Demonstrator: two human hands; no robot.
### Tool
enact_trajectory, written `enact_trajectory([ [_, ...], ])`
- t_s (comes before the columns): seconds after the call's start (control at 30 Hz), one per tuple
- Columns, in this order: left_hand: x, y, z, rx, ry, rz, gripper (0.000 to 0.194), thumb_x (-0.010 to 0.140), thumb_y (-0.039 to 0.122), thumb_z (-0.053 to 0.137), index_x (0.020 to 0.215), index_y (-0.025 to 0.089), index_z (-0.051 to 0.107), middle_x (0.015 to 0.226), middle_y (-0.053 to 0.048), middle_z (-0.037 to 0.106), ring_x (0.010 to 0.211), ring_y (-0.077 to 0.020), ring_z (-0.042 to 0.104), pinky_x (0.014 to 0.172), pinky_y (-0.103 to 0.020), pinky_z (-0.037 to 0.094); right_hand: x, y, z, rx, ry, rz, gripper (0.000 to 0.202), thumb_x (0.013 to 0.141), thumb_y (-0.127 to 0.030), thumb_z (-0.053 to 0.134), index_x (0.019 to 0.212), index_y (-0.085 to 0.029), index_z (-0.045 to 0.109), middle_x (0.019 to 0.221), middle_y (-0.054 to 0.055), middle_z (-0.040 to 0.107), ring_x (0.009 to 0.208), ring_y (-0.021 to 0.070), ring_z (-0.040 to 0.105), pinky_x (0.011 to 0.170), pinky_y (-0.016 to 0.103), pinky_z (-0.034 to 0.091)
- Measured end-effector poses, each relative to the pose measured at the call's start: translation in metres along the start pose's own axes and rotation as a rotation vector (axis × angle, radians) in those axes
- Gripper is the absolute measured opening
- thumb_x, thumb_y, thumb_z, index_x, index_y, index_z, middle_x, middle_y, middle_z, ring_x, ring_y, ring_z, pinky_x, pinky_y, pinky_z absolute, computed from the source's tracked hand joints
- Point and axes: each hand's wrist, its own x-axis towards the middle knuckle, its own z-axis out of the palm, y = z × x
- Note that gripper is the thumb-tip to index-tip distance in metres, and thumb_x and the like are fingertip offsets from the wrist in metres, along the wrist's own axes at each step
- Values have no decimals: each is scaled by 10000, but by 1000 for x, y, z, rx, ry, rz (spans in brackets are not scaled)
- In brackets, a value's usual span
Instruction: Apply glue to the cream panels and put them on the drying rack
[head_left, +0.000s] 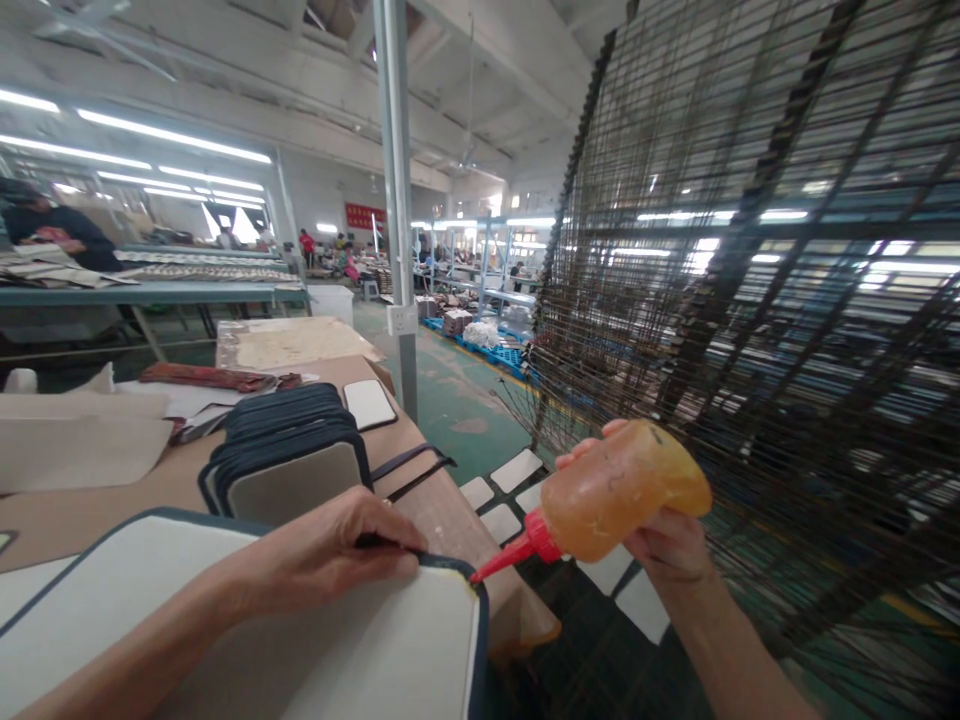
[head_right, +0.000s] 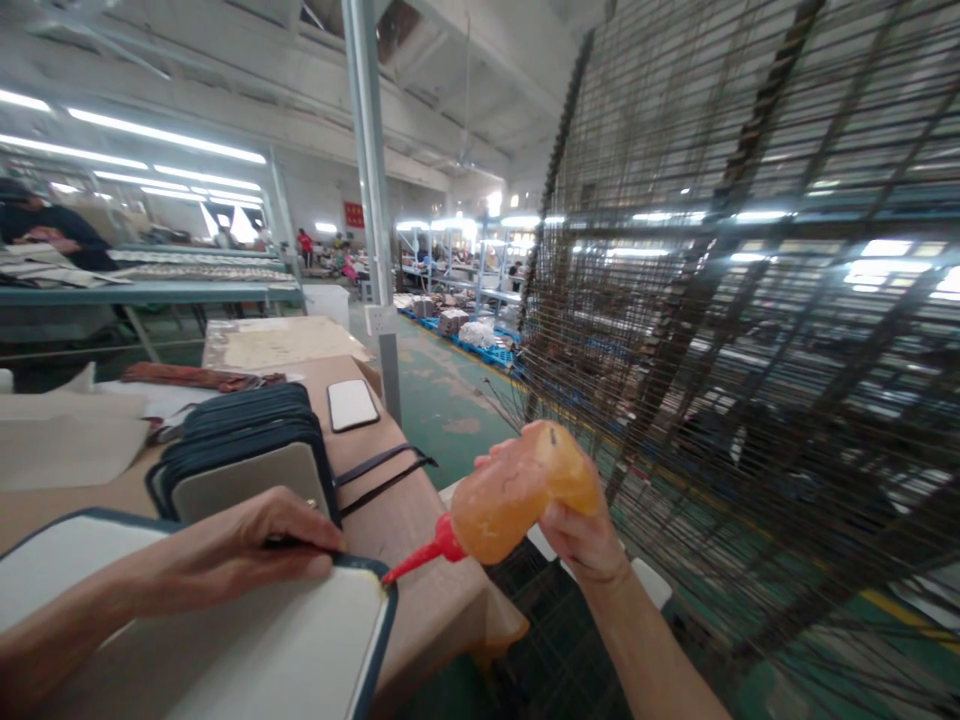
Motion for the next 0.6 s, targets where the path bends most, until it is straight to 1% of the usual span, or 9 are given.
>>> enact_trajectory([
  [0.07,-1,-2,0,28,-6,-35,378,840,454,539,812,127,725,678,-16,608,666,-158,552,563,-187,411,-4,1,-2,-10,5,8,653,626,-339,800,1204,-327,496,1123,83,664,1116,360,597,933,551,467],
  [0.13,-1,-5,0,40,-22,-79,363,843,419,527,823,114,722,686,-19,603,663,-152,540,554,-186,394,-7,4,-4,-12,15,12,665,624,-349,808,1209,-330,492,1141,78,660,1133,358,588,957,547,452],
  [0.23,0,-9,2,42,-16,-129,350,850,381,508,832,96,710,709,-25,605,678,-149,532,570,-188,380,-11,7,-7,0,27,-3,653,622,-333,815,1194,-353,501,1108,39,670,1124,338,597,987,526,439],
  [0.37,1,-13,3,-9,27,-177,388,852,435,497,817,99,690,683,-16,595,643,-134,519,564,-181,382,-13,11,-10,6,4,-32,597,644,-333,800,1173,-352,524,1083,13,675,1080,316,625,976,509,459],
  [0.53,2,-22,4,-50,99,-173,387,829,473,516,784,132,692,650,-3,586,615,-132,515,551,-180,405,-15,15,-10,0,41,1,648,650,-364,792,1223,-339,491,1143,67,672,1088,350,618,973,568,437],
  [0.6,2,-27,4,-56,101,-184,396,829,484,517,780,129,687,648,-1,578,612,-129,508,549,-181,399,-16,16,-10,2,41,6,659,641,-362,795,1223,-340,487,1150,69,672,1093,357,615,974,587,429],
])
